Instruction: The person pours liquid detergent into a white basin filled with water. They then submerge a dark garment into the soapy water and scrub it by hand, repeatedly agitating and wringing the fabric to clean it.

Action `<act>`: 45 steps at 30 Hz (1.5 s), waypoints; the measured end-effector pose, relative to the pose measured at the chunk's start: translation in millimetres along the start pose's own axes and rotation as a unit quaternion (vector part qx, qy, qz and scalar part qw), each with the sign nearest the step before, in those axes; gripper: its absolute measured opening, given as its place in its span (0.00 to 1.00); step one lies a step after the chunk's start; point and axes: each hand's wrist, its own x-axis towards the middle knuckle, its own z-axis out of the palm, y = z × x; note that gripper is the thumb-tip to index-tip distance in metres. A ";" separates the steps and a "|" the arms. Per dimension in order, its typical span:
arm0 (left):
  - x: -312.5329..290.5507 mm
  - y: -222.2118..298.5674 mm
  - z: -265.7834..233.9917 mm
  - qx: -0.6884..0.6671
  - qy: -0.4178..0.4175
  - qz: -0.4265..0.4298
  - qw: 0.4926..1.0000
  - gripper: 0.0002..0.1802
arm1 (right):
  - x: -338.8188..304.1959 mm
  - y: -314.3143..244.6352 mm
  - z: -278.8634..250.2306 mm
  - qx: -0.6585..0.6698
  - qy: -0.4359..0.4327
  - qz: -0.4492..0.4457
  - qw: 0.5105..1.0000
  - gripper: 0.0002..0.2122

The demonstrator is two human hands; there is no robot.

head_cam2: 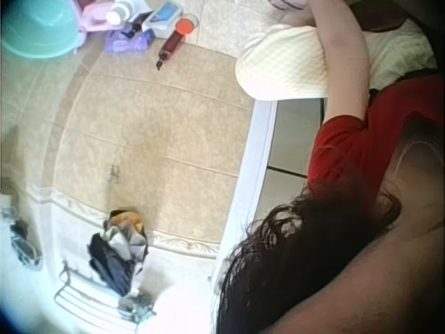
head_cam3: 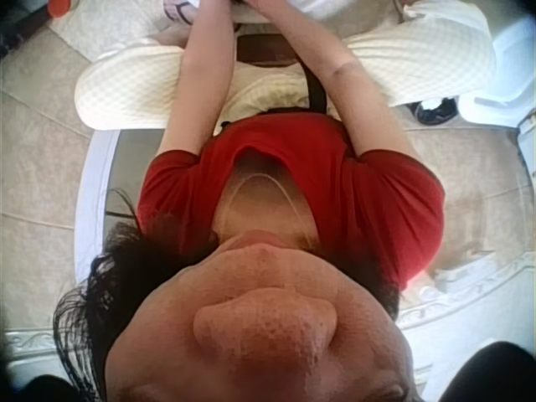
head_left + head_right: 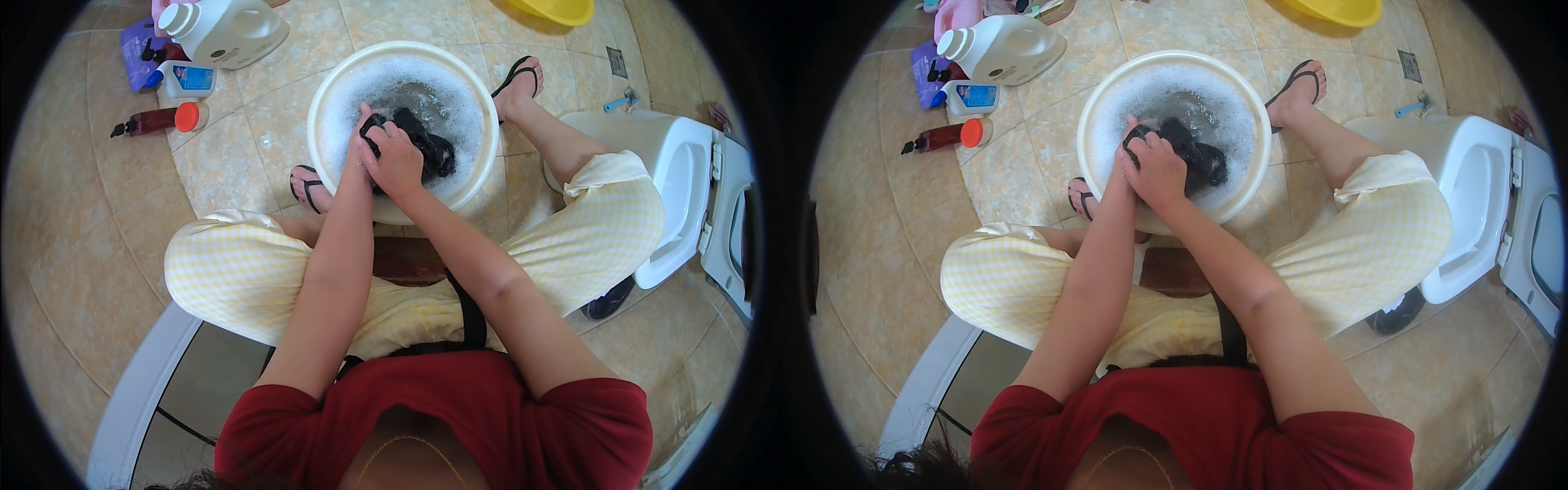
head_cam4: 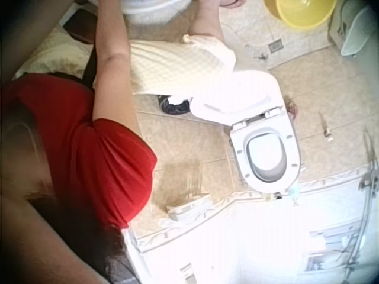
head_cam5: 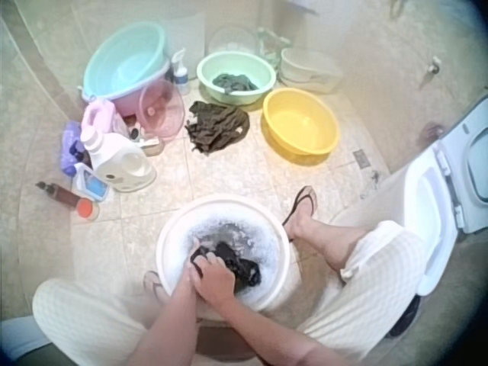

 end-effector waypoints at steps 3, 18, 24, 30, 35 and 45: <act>-4.1 -8.2 11.6 0.135 0.128 0.060 0.981 0.23 | 9.5 6.1 0.3 -0.006 0.012 0.012 1.000 0.08; -25.0 -5.1 61.8 0.519 0.211 0.110 0.821 0.20 | 58.0 106.2 -54.5 0.096 -0.022 0.084 0.992 0.15; -54.7 29.0 94.6 0.588 0.108 -0.009 0.802 0.17 | 55.6 58.4 -89.2 0.144 0.004 0.054 0.988 0.13; -52.4 34.5 78.9 0.549 0.154 0.148 0.808 0.16 | 39.7 -6.4 -147.7 0.212 0.022 -0.040 0.976 0.10; -44.2 25.2 76.1 0.586 0.106 0.293 0.748 0.14 | 24.7 -47.9 -187.4 0.275 0.024 -0.099 0.956 0.08; -36.7 -5.3 73.4 0.587 0.138 0.163 0.781 0.38 | 44.8 -72.1 -209.6 0.404 0.071 -0.027 0.912 0.10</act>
